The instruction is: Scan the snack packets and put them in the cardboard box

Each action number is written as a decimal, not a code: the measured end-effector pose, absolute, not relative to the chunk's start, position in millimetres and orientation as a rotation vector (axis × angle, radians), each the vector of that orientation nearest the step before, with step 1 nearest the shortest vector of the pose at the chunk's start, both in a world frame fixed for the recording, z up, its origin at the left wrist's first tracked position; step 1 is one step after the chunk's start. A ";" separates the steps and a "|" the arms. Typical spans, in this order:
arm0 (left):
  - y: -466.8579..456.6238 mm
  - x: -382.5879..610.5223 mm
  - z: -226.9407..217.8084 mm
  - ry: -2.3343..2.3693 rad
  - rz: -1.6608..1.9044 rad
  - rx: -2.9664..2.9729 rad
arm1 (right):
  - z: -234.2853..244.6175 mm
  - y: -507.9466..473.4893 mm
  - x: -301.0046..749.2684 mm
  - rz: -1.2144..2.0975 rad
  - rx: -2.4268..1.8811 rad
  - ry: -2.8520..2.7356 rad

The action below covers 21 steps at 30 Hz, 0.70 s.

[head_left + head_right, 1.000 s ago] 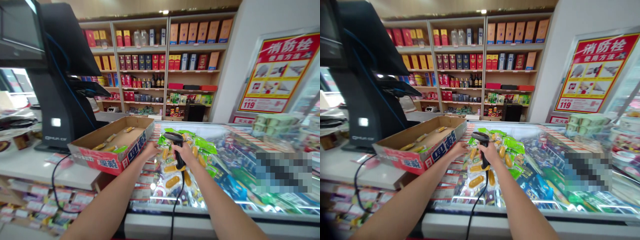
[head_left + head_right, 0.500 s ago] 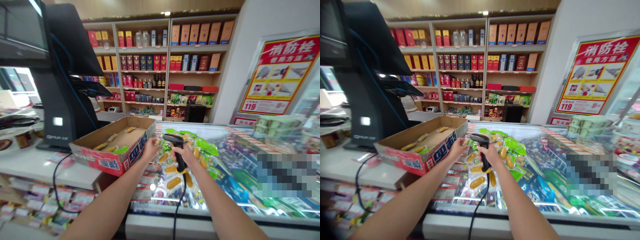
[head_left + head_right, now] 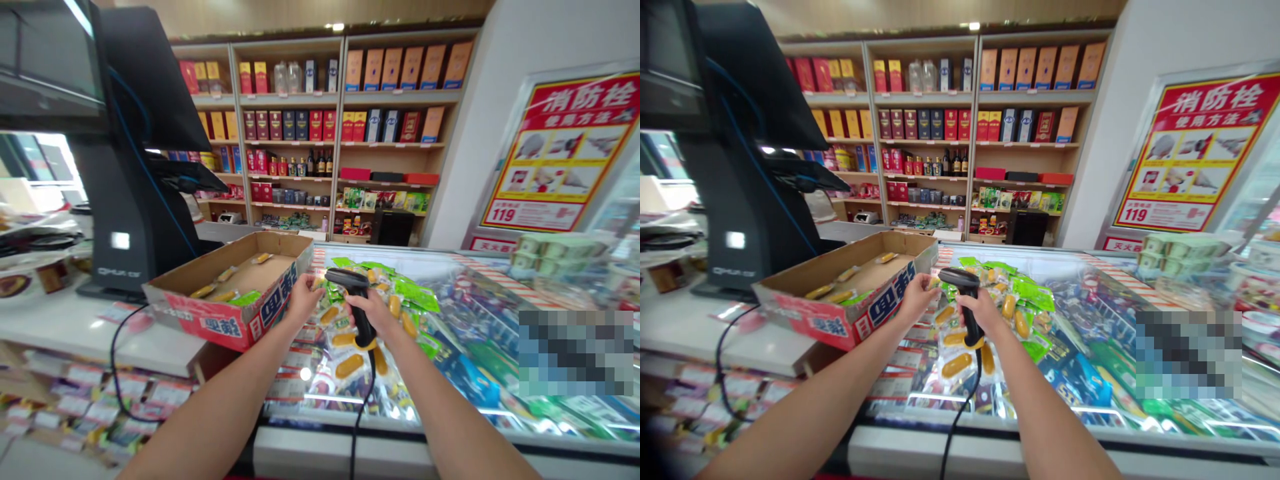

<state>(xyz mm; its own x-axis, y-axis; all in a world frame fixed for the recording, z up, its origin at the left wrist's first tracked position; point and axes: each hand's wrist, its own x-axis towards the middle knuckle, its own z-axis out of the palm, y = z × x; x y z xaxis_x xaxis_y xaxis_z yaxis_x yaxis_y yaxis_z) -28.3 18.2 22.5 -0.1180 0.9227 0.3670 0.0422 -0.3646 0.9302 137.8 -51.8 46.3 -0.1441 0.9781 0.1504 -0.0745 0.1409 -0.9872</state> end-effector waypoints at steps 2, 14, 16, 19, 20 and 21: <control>18.4 -28.0 22.1 1.116 1.566 1.434 | 46.6 -51.7 137.9 1.232 -0.988 -1.331; 10.6 -29.5 27.5 1.313 1.546 1.604 | 51.2 -55.7 137.2 1.220 -0.969 -1.306; 3.7 -29.1 33.7 1.379 1.546 1.715 | 52.8 -58.0 136.8 1.209 -0.963 -1.308; -10.6 -31.2 52.6 1.426 1.532 1.880 | 57.8 -61.8 134.2 1.186 -0.953 -1.318; -16.0 -33.9 62.1 1.444 1.532 1.928 | 60.8 -63.2 132.3 1.183 -0.943 -1.322; -21.4 -38.3 73.1 1.471 1.534 1.971 | 64.8 -64.6 129.6 1.182 -0.929 -1.329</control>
<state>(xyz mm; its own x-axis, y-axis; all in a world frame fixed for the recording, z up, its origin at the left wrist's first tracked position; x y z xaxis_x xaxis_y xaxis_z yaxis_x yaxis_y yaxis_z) -38.3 -21.4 73.1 -0.0592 0.8075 0.5870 0.5525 -0.4632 0.6930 129.6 -64.6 64.8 -0.1176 0.9700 0.2129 -0.0980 0.2020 -0.9745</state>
